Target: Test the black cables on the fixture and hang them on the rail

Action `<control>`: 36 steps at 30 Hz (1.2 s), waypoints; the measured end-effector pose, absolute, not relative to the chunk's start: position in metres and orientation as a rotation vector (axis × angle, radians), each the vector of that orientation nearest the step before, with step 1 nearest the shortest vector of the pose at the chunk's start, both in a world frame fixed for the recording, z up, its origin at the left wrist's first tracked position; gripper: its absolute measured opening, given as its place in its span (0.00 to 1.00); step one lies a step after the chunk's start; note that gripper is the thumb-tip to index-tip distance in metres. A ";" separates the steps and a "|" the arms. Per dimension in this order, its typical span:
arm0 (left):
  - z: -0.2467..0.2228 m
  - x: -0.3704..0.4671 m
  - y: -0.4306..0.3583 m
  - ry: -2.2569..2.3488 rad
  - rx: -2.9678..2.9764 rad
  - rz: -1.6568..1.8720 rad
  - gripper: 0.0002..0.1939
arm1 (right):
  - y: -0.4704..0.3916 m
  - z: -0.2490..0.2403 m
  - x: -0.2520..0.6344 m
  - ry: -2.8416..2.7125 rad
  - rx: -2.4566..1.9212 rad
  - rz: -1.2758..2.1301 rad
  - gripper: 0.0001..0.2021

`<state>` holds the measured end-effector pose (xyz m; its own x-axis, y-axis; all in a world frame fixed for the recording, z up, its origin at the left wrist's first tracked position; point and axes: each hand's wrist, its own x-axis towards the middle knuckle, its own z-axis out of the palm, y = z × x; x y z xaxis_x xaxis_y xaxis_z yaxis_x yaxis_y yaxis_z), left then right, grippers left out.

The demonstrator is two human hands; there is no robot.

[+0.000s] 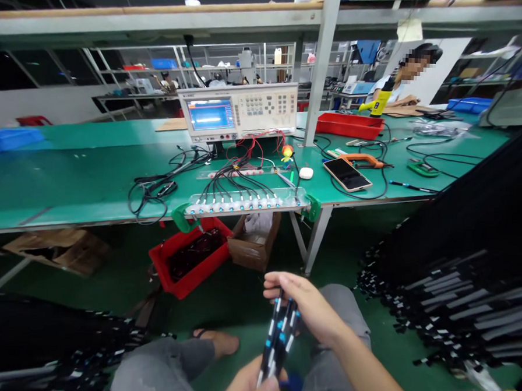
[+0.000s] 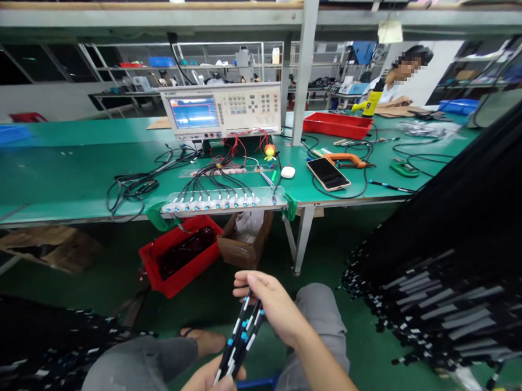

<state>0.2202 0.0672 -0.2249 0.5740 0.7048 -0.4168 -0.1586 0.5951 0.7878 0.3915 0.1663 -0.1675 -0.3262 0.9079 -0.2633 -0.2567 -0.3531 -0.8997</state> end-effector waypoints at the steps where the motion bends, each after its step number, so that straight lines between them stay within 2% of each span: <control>1: -0.227 0.222 0.068 0.810 0.795 0.588 0.27 | 0.162 -0.165 0.390 -1.108 -1.025 1.806 0.22; 4: -0.229 0.229 0.073 0.847 0.796 0.643 0.27 | 0.155 -0.158 0.387 -1.303 -1.033 1.798 0.23; 9: -0.218 0.238 0.086 0.906 0.651 0.730 0.25 | 0.162 -0.159 0.392 -1.279 -1.079 1.759 0.22; 14: -0.202 0.240 0.112 0.968 0.664 0.797 0.21 | 0.181 -0.175 0.400 -0.979 -1.142 1.561 0.26; 20: -0.183 0.245 0.146 1.098 0.697 0.903 0.14 | 0.183 -0.173 0.391 -1.124 -1.138 1.692 0.20; 36: -0.174 0.262 0.192 1.071 0.554 1.084 0.14 | 0.223 -0.171 0.376 -0.945 -1.108 1.568 0.21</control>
